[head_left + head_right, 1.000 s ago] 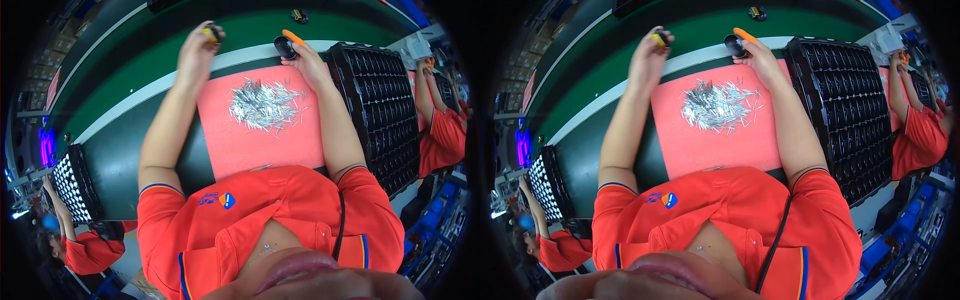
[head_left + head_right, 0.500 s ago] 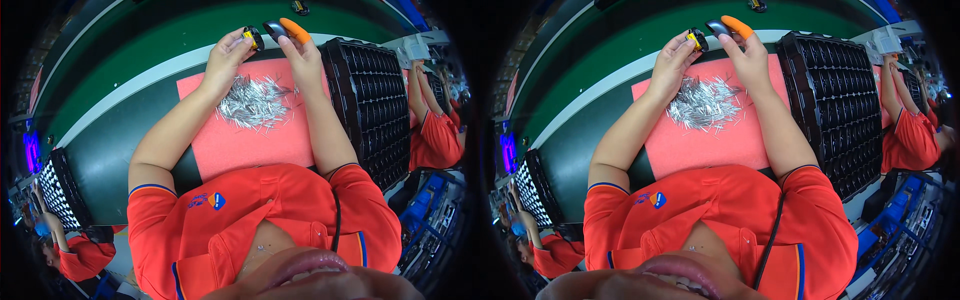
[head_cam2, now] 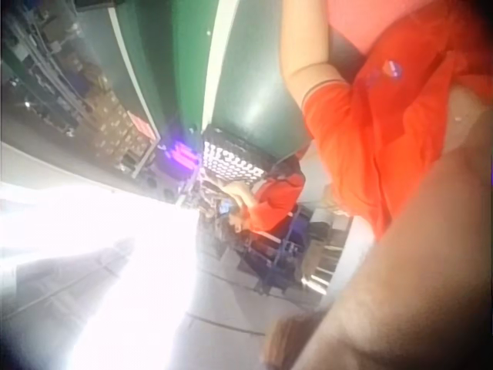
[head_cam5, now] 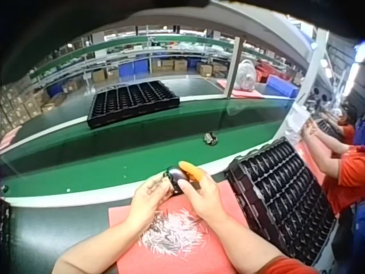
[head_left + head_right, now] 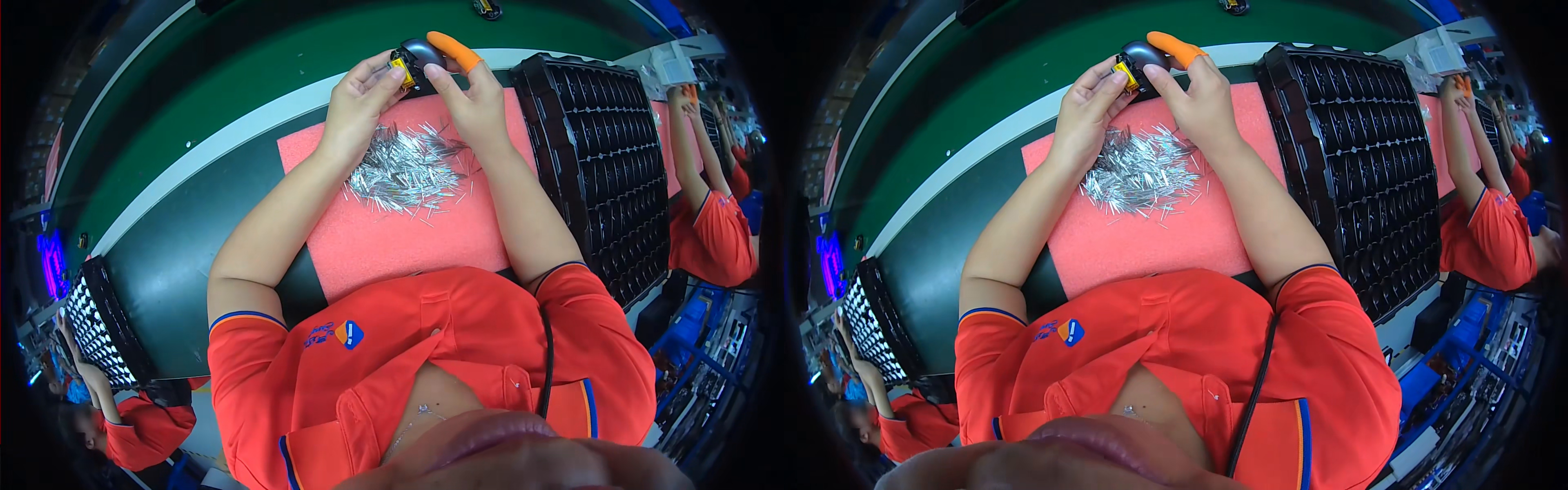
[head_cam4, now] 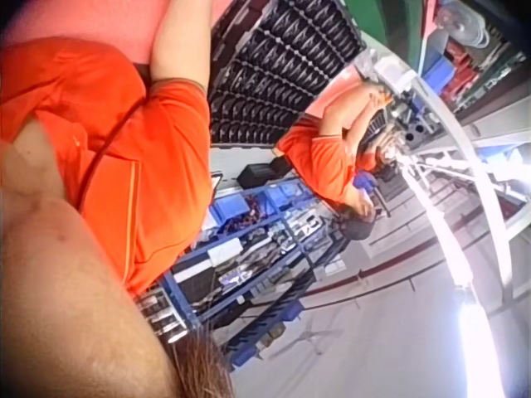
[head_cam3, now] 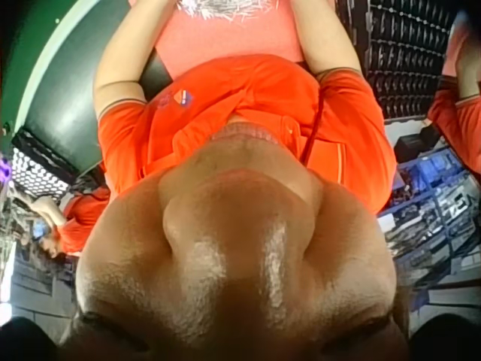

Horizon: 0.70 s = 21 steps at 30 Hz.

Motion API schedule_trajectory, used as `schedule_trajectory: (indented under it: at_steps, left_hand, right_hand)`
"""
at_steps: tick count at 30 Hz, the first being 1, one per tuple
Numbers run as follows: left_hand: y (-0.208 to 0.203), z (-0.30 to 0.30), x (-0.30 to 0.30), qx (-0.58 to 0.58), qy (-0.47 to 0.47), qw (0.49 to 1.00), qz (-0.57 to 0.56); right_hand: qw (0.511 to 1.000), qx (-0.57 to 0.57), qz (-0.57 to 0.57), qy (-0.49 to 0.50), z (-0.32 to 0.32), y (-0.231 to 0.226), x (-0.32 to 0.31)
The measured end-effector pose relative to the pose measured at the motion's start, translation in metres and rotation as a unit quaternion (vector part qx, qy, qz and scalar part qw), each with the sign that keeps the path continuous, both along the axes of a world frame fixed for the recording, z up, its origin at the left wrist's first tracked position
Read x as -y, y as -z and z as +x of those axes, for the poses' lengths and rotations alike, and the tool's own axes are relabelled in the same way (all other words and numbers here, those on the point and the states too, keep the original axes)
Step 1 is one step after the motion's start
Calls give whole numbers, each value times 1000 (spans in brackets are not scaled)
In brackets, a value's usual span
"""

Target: Assembling and inspecting small electronic components at a production line workstation.

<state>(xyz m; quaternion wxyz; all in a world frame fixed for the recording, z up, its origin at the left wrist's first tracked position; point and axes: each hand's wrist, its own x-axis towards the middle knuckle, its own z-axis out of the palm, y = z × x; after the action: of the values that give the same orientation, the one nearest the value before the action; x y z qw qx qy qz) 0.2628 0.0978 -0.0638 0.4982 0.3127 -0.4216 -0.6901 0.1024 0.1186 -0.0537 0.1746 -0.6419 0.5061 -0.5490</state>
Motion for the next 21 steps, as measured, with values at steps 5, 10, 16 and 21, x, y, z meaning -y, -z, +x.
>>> schedule_trajectory:
  at_steps: [5,10,16,21]
  left_hand:
    - [-2,0,-2,11,-7,1000,6]
    - [-2,-1,-3,12,-11,1000,-3]
    - [2,0,-2,16,-24,1000,-13]
    - [3,0,0,4,-19,1000,-16]
  right_hand:
    - [1000,-10,12,-3,0,-3,-2]
    - [1000,-5,26,3,-1,-2,-1]
    - [997,-2,77,10,-2,-2,-1]
    - [966,119,228,-39,1,-6,-2]
